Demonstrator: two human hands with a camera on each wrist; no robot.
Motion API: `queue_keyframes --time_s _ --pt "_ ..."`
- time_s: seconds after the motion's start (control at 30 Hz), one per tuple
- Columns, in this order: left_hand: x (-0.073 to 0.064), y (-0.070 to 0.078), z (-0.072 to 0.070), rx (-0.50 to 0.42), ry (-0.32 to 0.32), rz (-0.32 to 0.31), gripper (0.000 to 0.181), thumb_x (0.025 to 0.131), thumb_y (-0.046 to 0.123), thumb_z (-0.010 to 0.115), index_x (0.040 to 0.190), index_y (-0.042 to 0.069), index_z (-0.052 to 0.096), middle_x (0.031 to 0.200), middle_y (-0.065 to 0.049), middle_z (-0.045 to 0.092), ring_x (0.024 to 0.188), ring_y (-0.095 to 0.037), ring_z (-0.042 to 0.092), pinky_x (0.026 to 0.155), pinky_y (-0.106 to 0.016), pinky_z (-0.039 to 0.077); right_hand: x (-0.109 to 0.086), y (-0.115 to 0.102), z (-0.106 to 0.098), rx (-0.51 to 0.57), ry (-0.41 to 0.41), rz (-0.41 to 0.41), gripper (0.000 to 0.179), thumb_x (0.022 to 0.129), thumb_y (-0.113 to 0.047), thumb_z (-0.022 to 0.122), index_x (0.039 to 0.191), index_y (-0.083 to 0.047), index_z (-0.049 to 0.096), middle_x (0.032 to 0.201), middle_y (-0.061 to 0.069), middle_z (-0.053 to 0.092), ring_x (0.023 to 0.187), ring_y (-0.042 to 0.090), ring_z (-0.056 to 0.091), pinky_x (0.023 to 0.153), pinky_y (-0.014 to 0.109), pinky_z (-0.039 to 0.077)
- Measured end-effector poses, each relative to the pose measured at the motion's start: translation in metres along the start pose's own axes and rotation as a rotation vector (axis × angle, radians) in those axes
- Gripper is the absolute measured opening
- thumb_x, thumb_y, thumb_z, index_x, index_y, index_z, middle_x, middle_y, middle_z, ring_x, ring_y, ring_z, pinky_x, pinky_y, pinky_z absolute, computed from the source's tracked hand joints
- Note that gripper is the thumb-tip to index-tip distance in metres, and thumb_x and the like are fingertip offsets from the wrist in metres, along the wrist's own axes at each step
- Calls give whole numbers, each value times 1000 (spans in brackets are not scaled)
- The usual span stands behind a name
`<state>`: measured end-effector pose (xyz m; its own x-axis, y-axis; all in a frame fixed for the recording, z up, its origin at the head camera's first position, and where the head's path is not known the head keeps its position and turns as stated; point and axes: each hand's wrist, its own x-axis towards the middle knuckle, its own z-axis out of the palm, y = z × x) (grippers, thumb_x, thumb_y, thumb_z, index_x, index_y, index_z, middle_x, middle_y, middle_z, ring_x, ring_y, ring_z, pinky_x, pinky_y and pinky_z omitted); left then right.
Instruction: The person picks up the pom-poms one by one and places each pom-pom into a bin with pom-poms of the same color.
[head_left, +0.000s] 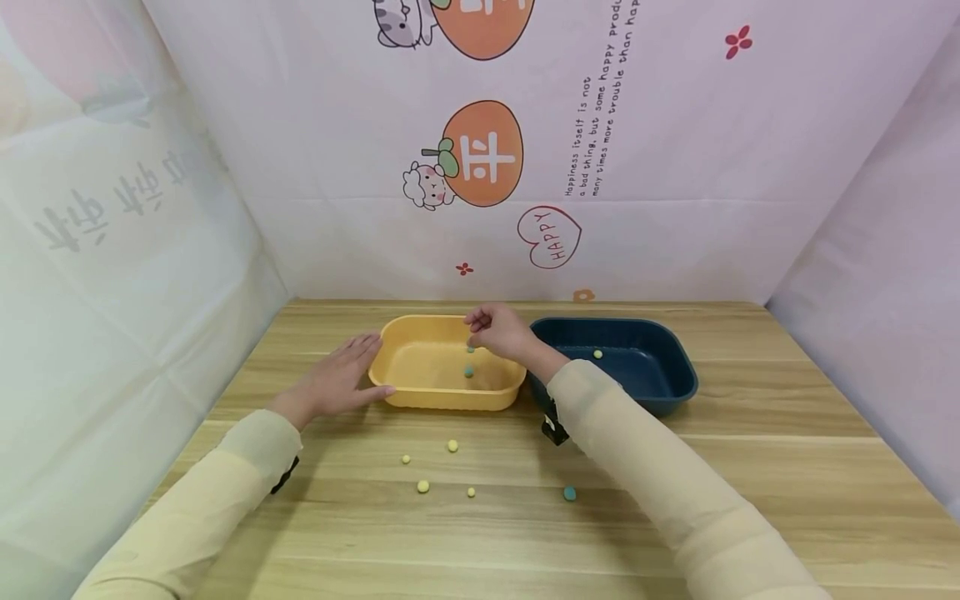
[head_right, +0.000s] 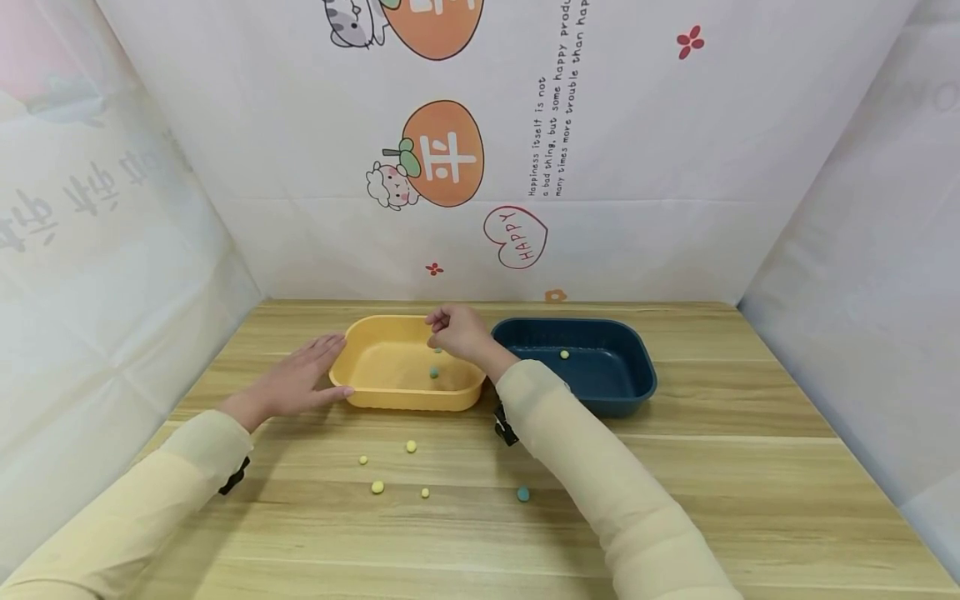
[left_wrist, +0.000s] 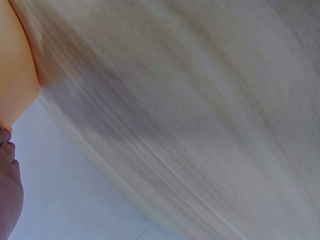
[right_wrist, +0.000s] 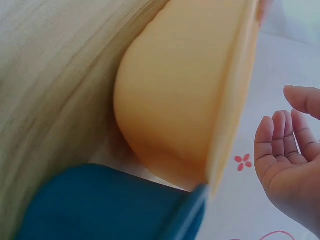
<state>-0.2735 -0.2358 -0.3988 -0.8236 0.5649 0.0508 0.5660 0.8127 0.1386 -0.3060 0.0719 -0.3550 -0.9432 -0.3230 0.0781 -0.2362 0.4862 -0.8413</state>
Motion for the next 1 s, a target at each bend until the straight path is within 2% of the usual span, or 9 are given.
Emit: queue_keyframes --time_s 0.2,0.4,0.77,1.0 --pt "-2 0 -1 -1 -13 -6 98 93 67 44 151 -7 18 158 -22 14 145 -37 13 117 -47 10 -8 -9 -13 -11 -7 -34 24 86 3 70 108 1 63 105 18 61 92 24 55 81 29 51" --pt "-1 -2 -1 1 -11 0 97 93 66 44 152 -7 18 158 -21 14 146 -35 11 118 -45 10 -21 -10 -30 -26 5 -22 24 85 2 71 108 -1 63 105 17 61 90 25 56 79 30 52" --pt "0 -1 -1 7 -3 8 95 94 63 45 151 -9 18 157 -25 16 145 -37 12 118 -46 9 -65 -2 -64 -58 10 -84 25 84 2 72 108 0 63 99 14 62 87 24 59 75 31 54" --pt "0 -2 1 14 6 10 95 95 63 45 151 -9 19 157 -24 16 145 -38 14 117 -46 10 -95 7 -79 -104 -2 -112 26 83 2 73 107 3 64 97 16 64 85 23 59 72 26 53"
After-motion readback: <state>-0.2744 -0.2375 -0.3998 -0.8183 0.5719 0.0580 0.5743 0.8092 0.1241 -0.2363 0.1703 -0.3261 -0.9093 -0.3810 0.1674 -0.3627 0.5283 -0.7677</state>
